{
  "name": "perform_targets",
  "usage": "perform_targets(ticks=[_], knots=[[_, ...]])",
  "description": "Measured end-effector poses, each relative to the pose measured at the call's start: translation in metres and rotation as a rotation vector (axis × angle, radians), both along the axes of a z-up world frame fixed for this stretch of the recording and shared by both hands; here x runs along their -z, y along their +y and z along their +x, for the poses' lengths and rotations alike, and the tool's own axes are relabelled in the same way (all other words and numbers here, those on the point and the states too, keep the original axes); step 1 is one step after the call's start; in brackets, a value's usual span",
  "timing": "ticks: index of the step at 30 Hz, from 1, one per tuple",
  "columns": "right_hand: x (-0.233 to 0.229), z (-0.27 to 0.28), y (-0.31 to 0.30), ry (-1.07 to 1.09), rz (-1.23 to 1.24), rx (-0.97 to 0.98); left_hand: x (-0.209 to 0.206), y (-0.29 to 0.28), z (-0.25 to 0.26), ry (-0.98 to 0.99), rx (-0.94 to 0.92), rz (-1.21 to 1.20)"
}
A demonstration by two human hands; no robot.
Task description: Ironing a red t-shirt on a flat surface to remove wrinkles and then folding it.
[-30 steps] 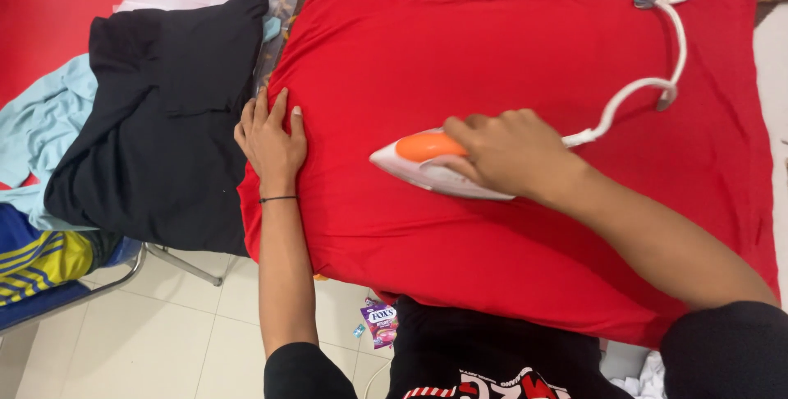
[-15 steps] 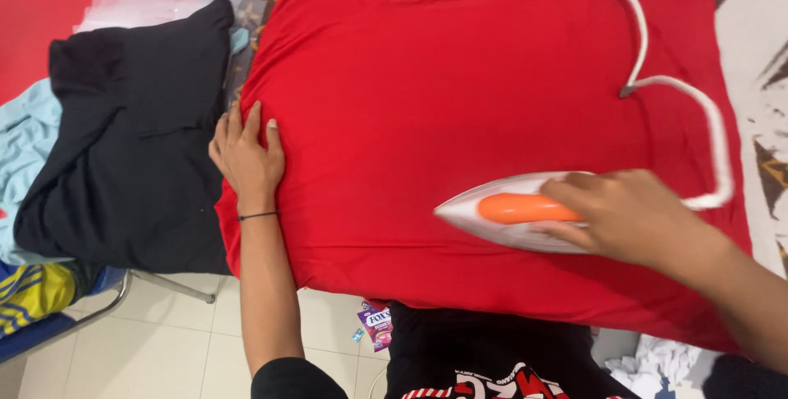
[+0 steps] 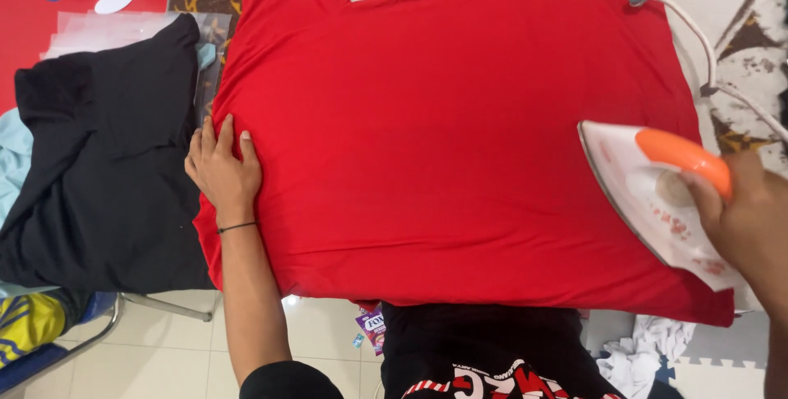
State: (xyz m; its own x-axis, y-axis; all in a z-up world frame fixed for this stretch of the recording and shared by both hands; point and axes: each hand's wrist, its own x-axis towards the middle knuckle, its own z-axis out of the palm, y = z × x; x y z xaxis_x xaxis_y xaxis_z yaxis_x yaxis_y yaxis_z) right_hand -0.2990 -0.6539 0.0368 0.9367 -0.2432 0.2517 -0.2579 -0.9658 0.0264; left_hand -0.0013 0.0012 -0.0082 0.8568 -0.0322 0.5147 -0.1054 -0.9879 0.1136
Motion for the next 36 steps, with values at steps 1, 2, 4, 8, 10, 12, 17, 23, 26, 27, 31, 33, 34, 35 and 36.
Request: perform_targets(ticks=[1, 2, 4, 8, 10, 12, 17, 23, 26, 27, 31, 33, 34, 35, 36], knots=[[0.001, 0.003, -0.001, -0.01, -0.082, 0.038, -0.001, 0.0, 0.0, 0.011, -0.007, -0.004], [0.002, 0.014, -0.003, -0.013, -0.08, 0.041, -0.002, 0.0, -0.001, 0.008, -0.003, -0.002], [0.004, 0.036, -0.007, 0.014, -0.205, 0.137, -0.002, 0.0, -0.001, 0.008, -0.001, -0.002], [-0.021, 0.1, -0.001, 0.06, -0.338, 0.237, -0.001, 0.001, -0.001, -0.004, 0.002, 0.001], [-0.03, 0.139, -0.005, 0.03, -0.107, 0.225, -0.002, 0.0, 0.0, 0.027, -0.006, -0.018], [-0.032, 0.176, -0.018, 0.05, -0.117, 0.232, -0.005, -0.001, -0.002, 0.038, -0.006, -0.028], [-0.031, 0.253, -0.044, 0.092, -0.209, 0.227, -0.009, -0.004, -0.003, 0.063, -0.005, -0.044], [-0.063, 0.257, -0.012, 0.107, -0.079, 0.044, -0.001, 0.0, 0.002, 0.063, -0.045, -0.013], [-0.076, 0.254, 0.01, 0.268, -0.036, -0.04, 0.003, 0.002, 0.004, 0.047, -0.049, 0.006], [-0.079, 0.254, 0.019, 0.282, -0.039, -0.079, 0.002, 0.002, 0.004, 0.057, -0.049, 0.006], [-0.094, 0.263, 0.066, 0.29, -0.033, -0.187, 0.001, 0.001, 0.004, 0.082, -0.051, 0.004], [-0.097, 0.274, 0.087, 0.293, -0.007, -0.208, 0.0, 0.0, 0.003, 0.083, -0.055, 0.001], [-0.098, 0.279, 0.098, 0.295, 0.02, -0.224, -0.001, 0.0, 0.003, 0.083, -0.053, -0.002], [-0.097, 0.285, 0.106, 0.295, 0.02, -0.229, -0.002, -0.001, 0.002, 0.084, -0.058, -0.001], [-0.097, 0.291, 0.115, 0.295, -0.014, -0.277, -0.003, -0.001, 0.002, 0.08, -0.054, -0.005]])
